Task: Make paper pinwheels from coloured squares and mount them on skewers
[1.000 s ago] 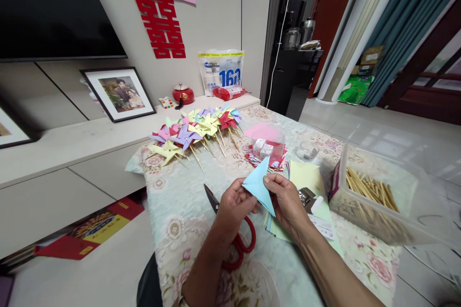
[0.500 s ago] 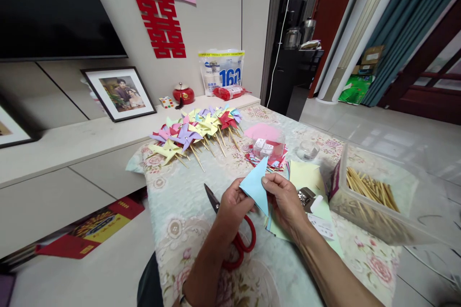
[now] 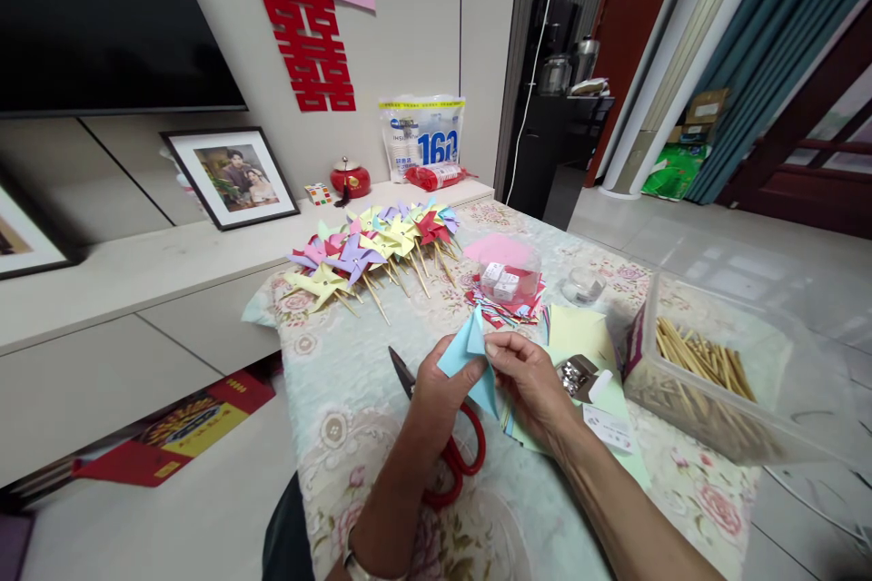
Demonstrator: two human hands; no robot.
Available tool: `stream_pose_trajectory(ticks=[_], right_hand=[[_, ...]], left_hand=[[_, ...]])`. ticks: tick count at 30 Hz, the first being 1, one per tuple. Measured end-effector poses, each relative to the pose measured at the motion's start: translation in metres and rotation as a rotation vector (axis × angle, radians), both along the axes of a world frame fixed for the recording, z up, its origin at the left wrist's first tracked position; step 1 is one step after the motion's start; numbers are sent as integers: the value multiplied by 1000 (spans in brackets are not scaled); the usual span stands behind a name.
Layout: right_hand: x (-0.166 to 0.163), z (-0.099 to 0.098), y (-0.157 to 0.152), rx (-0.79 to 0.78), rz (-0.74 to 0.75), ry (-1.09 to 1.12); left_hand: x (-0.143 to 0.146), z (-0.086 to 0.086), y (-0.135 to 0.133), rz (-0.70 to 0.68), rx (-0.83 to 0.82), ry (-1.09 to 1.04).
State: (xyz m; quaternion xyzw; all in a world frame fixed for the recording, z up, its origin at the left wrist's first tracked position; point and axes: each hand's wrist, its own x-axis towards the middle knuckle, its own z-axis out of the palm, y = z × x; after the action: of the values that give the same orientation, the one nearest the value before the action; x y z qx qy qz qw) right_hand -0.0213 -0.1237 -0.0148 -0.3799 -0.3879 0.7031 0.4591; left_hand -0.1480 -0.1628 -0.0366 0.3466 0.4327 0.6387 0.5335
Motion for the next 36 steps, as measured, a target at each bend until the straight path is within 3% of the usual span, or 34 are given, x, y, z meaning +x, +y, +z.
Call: stream_pose_trajectory(ticks=[6,13,20,30,36], right_hand=[[0,-5,-1,-40,19,15],[-2,3,-2,-23,70,66],[-1,3,-2,-7,73,147],[9,7,5,-5,4,64],[14,1,8,80,91,-58]], left_hand=[[2,4,-2,46,-65,-15],[2,21,-5,323,-156,132],[-2,22,-4,403,-191,152],[-4,27,-8,169,-173,134],[-8,21,-8,63,-154,108]])
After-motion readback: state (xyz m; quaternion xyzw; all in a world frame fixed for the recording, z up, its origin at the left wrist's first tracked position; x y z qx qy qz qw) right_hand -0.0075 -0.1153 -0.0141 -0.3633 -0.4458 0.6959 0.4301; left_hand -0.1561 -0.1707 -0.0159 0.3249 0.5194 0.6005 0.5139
